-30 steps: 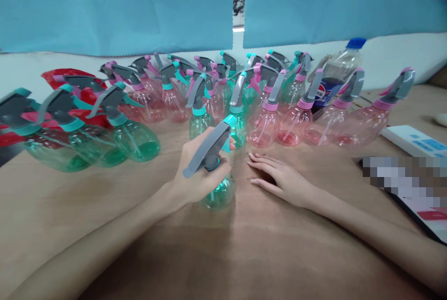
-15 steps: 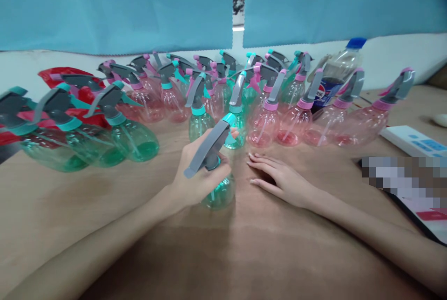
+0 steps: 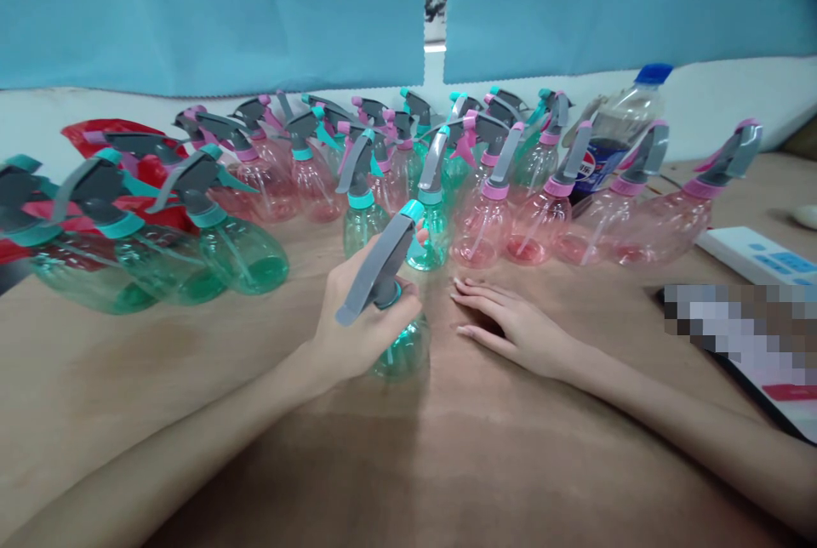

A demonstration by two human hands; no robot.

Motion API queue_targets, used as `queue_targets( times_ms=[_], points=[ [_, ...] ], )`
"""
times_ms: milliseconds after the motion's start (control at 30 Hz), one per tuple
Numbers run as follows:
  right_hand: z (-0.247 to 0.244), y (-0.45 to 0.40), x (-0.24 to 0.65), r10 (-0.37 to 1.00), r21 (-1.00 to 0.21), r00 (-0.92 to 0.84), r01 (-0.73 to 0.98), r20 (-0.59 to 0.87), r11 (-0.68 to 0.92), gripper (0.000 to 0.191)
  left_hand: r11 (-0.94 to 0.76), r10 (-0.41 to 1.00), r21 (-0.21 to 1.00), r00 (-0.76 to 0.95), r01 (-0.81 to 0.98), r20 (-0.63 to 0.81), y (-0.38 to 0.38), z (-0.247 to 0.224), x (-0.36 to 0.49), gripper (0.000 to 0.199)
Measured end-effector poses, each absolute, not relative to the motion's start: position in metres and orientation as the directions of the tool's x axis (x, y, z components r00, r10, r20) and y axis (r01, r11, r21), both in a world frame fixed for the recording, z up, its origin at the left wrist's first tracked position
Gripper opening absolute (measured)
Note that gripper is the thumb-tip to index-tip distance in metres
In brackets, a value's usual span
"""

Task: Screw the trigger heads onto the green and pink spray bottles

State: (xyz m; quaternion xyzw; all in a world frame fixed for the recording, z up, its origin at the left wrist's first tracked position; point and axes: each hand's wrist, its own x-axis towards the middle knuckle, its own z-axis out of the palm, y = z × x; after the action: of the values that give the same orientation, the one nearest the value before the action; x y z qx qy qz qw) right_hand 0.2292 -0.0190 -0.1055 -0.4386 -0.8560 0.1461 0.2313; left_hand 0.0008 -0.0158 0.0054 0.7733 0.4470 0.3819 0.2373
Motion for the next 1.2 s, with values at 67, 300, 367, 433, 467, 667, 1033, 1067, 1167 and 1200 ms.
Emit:
queue_targets(
  times_ms=[67, 300, 367, 433, 467, 667, 1033, 1067, 1167, 1200],
  points=[
    [-0.1056, -0.0189, 0.2290, 0.817, -0.455, -0.508, 0.680, 0.272, 0.574, 0.048, -0.480, 0.877, 0.692, 0.305, 0.539, 0.371, -0.0161, 0.0059, 0.0008, 0.034],
    [-0.1058, -0.0185, 0.2290, 0.809, -0.435, -0.520, 0.684, 0.273, 0.586, 0.048, -0.433, 0.901, 0.690, 0.291, 0.580, 0.321, -0.0153, 0.0057, -0.0004, 0.032],
    [-0.1057, -0.0186, 0.2291, 0.810, -0.432, -0.520, 0.687, 0.271, 0.585, 0.048, -0.425, 0.905, 0.700, 0.291, 0.573, 0.312, -0.0154, 0.0056, -0.0007, 0.030],
    [-0.1057, -0.0186, 0.2292, 0.812, -0.431, -0.519, 0.689, 0.267, 0.583, 0.049, -0.433, 0.901, 0.707, 0.298, 0.558, 0.317, -0.0156, 0.0052, -0.0011, 0.034],
    [-0.1057, -0.0187, 0.2293, 0.812, -0.431, -0.519, 0.689, 0.266, 0.582, 0.049, -0.441, 0.897, 0.708, 0.302, 0.552, 0.323, -0.0156, 0.0048, -0.0013, 0.036],
    [-0.1057, -0.0187, 0.2293, 0.814, -0.440, -0.512, 0.686, 0.273, 0.579, 0.048, -0.469, 0.881, 0.720, 0.327, 0.511, 0.342, -0.0137, 0.0015, -0.0020, 0.041],
    [-0.1069, -0.0182, 0.2296, 0.812, -0.435, -0.517, 0.687, 0.270, 0.582, 0.049, -0.480, 0.877, 0.726, 0.275, 0.493, 0.393, -0.0118, -0.0001, 0.0031, 0.042],
    [-0.1069, -0.0182, 0.2296, 0.812, -0.432, -0.519, 0.688, 0.268, 0.583, 0.049, -0.488, 0.873, 0.721, 0.269, 0.491, 0.408, -0.0116, -0.0004, 0.0036, 0.043],
    [-0.1066, -0.0182, 0.2296, 0.810, -0.430, -0.522, 0.688, 0.267, 0.585, 0.049, -0.512, 0.859, 0.719, 0.268, 0.471, 0.436, -0.0109, -0.0018, 0.0044, 0.044],
    [-0.1065, -0.0182, 0.2295, 0.809, -0.430, -0.524, 0.687, 0.267, 0.586, 0.049, -0.514, 0.858, 0.722, 0.269, 0.464, 0.438, -0.0106, -0.0023, 0.0045, 0.044]
  ],
)
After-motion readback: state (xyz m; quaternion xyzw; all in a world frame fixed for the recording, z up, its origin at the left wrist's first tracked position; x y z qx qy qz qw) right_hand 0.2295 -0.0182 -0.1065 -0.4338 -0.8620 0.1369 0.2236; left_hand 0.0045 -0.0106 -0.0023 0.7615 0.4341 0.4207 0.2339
